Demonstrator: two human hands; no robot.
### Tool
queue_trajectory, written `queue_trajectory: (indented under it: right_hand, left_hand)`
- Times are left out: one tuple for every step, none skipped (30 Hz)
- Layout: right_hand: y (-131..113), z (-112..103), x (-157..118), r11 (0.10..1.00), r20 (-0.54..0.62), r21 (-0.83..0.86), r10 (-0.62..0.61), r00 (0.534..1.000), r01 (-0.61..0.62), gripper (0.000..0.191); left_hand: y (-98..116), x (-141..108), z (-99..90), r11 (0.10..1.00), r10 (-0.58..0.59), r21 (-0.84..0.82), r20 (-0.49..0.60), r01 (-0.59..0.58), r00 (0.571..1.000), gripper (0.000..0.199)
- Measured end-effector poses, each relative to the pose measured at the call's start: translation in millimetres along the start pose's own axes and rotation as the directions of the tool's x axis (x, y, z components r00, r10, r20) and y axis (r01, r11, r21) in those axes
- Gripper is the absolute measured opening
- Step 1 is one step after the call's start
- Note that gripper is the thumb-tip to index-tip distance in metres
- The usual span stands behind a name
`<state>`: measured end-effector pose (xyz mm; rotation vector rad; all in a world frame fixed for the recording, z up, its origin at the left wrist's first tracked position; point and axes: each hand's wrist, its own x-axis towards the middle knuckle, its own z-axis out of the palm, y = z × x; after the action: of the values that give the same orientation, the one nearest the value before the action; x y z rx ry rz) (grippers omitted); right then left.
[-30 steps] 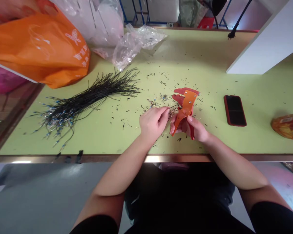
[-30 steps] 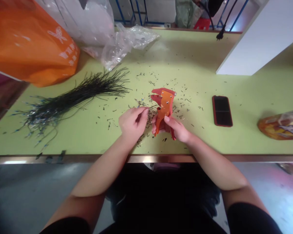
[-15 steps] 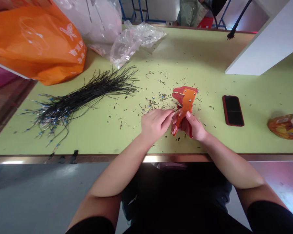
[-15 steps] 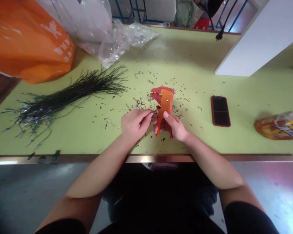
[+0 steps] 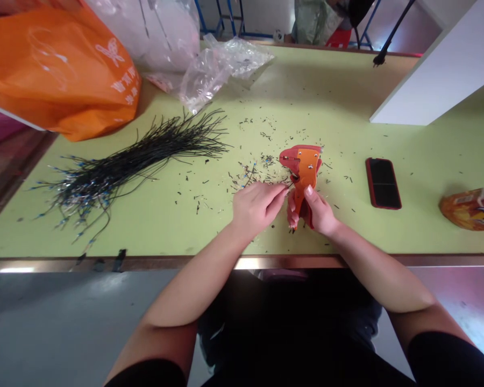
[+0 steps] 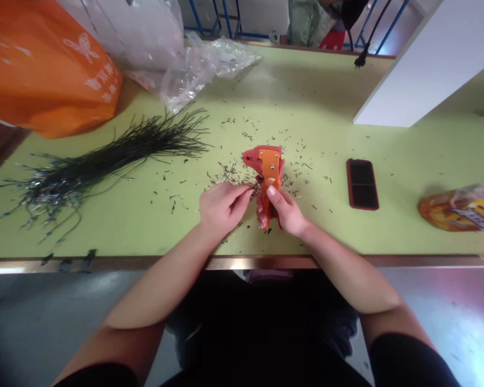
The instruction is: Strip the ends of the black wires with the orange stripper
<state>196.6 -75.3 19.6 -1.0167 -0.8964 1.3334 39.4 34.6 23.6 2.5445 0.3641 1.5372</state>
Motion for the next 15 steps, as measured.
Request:
queue_trajectory:
  right_hand:
    - [0.6, 0.5, -0.1, 1.0, -0.012, -0.01, -0.003, 1.0, 0.003, 0.07]
    - [1.3, 1.1, -0.2, 1.0, -0.019, -0.021, -0.005, 1.0, 0.004, 0.07]
    - [2.0, 1.7, -0.2, 0.999, -0.022, -0.034, -0.005, 1.0, 0.004, 0.071]
    - [2.7, 2.5, -0.1, 0.999, -0.03, -0.042, -0.01, 1.0, 0.009, 0.071]
    - [3.3, 3.4, 0.2, 0.999, -0.041, -0.048, -0.019, 0.999, 0.017, 0.071]
    - [3.7, 4.2, 0.8, 0.998, -0.054, -0.051, -0.031, 0.998, 0.029, 0.071]
    - [3.8, 4.8, 1.4, 0.998, -0.07, -0.051, -0.049, 0.996, 0.045, 0.071]
    - [3.4, 5.0, 2.1, 0.997, -0.081, -0.044, -0.066, 0.995, 0.062, 0.07]
    - [2.4, 4.7, 2.8, 0.997, -0.083, -0.029, -0.078, 0.993, 0.076, 0.07]
    - [0.6, 3.8, 3.3, 0.997, -0.07, -0.005, -0.083, 0.994, 0.083, 0.069]
    - [-1.9, 2.0, 3.5, 0.997, -0.041, 0.025, -0.076, 0.996, 0.077, 0.069]
    - [-5.2, -0.5, 3.2, 0.996, -0.006, 0.06, -0.066, 0.998, 0.066, 0.07]
    - [-8.9, -3.9, 2.4, 0.995, 0.038, 0.091, -0.049, 0.998, 0.045, 0.071]
    - [-12.8, -8.0, 1.2, 0.994, 0.088, 0.112, -0.026, 0.996, 0.016, 0.073]
    - [-16.4, -12.6, -0.4, 0.992, 0.121, 0.129, -0.008, 0.993, -0.007, 0.075]
  left_hand:
    - [0.5, -0.2, 0.1, 1.0, -0.002, 0.005, 0.008, 0.002, 1.0, 0.011]
    - [1.0, -0.5, 0.3, 1.0, -0.002, 0.004, 0.013, 0.002, 1.0, 0.011]
    - [1.6, -0.8, 0.5, 1.0, 0.001, -0.003, 0.013, -0.001, 1.0, 0.011]
    - [2.3, -1.1, 0.8, 1.0, 0.008, -0.014, 0.008, -0.008, 1.0, 0.01]
    - [3.0, -1.4, 1.1, 0.999, 0.017, -0.027, 0.002, -0.017, 1.0, 0.008]
    - [3.7, -1.6, 1.4, 0.999, 0.024, -0.037, -0.002, -0.024, 1.0, 0.007]
    - [4.3, -1.6, 1.5, 0.999, 0.027, -0.042, -0.002, -0.027, 1.0, 0.007]
    - [4.7, -1.5, 1.4, 0.999, 0.026, -0.045, 0.001, -0.025, 1.0, 0.007]
    - [4.9, -1.1, 1.1, 0.999, 0.019, -0.05, 0.003, -0.019, 1.0, 0.008]
    - [4.9, -0.5, 0.6, 0.998, 0.006, -0.058, 0.001, -0.006, 1.0, 0.008]
    - [4.5, 0.4, -0.2, 0.997, -0.012, -0.07, -0.007, 0.011, 1.0, 0.009]
    - [3.7, 1.5, -1.3, 0.996, -0.038, -0.087, -0.019, 0.036, 0.999, 0.009]
    - [2.6, 2.7, -2.6, 0.992, -0.077, -0.105, -0.032, 0.073, 0.997, 0.011]
    - [1.1, 3.8, -4.1, 0.985, -0.128, -0.125, -0.041, 0.122, 0.991, 0.013]
    - [-0.6, 4.9, -5.5, 0.973, -0.189, -0.143, -0.042, 0.181, 0.981, 0.015]
